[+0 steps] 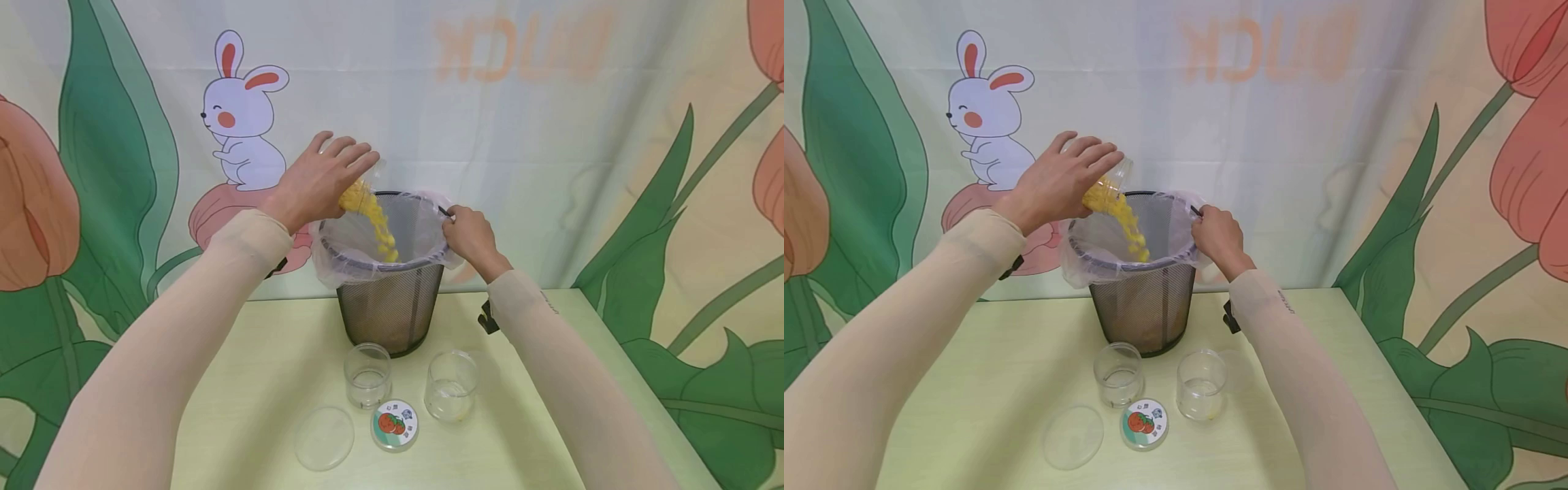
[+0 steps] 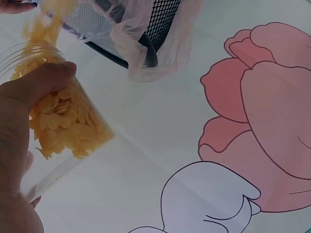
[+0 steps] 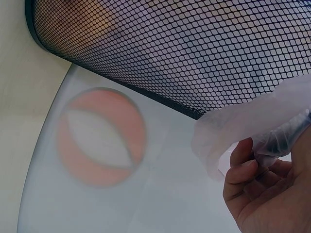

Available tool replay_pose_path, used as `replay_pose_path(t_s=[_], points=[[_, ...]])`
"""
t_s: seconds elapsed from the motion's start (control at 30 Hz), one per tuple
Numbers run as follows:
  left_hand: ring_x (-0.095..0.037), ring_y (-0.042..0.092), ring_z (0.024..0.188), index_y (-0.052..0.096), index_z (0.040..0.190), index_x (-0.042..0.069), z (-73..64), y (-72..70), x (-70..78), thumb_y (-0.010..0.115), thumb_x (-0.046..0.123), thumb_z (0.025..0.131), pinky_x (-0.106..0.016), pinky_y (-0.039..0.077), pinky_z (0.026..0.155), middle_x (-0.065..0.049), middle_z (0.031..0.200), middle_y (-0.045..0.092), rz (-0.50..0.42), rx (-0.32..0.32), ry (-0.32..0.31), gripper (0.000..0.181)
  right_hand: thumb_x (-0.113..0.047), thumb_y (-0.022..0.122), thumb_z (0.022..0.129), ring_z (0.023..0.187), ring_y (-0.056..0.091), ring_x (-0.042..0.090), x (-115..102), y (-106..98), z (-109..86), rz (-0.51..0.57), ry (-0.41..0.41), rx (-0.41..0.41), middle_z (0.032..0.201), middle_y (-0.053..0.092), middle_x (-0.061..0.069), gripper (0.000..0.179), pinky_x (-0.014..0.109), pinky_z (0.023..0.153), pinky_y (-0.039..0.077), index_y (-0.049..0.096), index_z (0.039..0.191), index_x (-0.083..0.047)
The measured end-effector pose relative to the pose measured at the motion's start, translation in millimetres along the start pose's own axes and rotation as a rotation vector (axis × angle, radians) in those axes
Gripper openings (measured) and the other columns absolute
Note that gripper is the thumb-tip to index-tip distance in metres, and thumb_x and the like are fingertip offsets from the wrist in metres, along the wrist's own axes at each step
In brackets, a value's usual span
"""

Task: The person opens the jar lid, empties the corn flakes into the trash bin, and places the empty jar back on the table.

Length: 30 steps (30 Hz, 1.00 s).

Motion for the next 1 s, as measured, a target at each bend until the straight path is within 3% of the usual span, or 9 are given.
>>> replay_pose_path(t_s=[0.23, 0.63, 1.0], points=[[-0.033, 0.036, 0.139, 0.033, 0.149, 0.014, 0.8, 0.0, -0.3, 0.087, 0.031, 0.069, -0.057, 0.022, 0.118, -0.010, 0.151, 0.042, 0.010, 0.010, 0.016, 0.098, -0.024, 0.038, 0.101, 0.075, 0.059, 0.025, 0.9, -0.7, -0.4, 0.005, 0.001, -0.004, 0.111, 0.069, 0.015, 0.046, 0.035, 0.065, 0.047, 0.051, 0.141, -0.006], [-0.033, 0.033, 0.143, 0.034, 0.150, 0.016, 1.4, -2.4, 2.1, 0.082, 0.019, 0.073, -0.057, 0.019, 0.120, -0.010, 0.153, 0.040, 0.015, -0.044, 0.025, 0.091, -0.023, 0.037, 0.101, 0.076, 0.059, 0.025, 0.1, -1.4, -0.3, 0.008, -0.007, 0.005, 0.107, 0.069, 0.014, 0.045, 0.035, 0.066, 0.047, 0.051, 0.141, -0.006], [-0.033, 0.033, 0.142, 0.032, 0.150, 0.016, -0.6, -1.9, 2.3, 0.084, 0.016, 0.071, -0.057, 0.018, 0.120, -0.010, 0.152, 0.039, 0.026, -0.043, 0.054, 0.094, -0.023, 0.038, 0.101, 0.073, 0.059, 0.024, 0.2, 0.9, -0.4, 0.013, -0.011, -0.002, 0.108, 0.069, 0.014, 0.045, 0.035, 0.064, 0.047, 0.051, 0.141, -0.006]])
Point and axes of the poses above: each hand's wrist, its own z-axis towards the middle knuckle, its own y-axis out of the palm, x = y × z, the point moved 2 cm from there along z, towards the middle knuckle
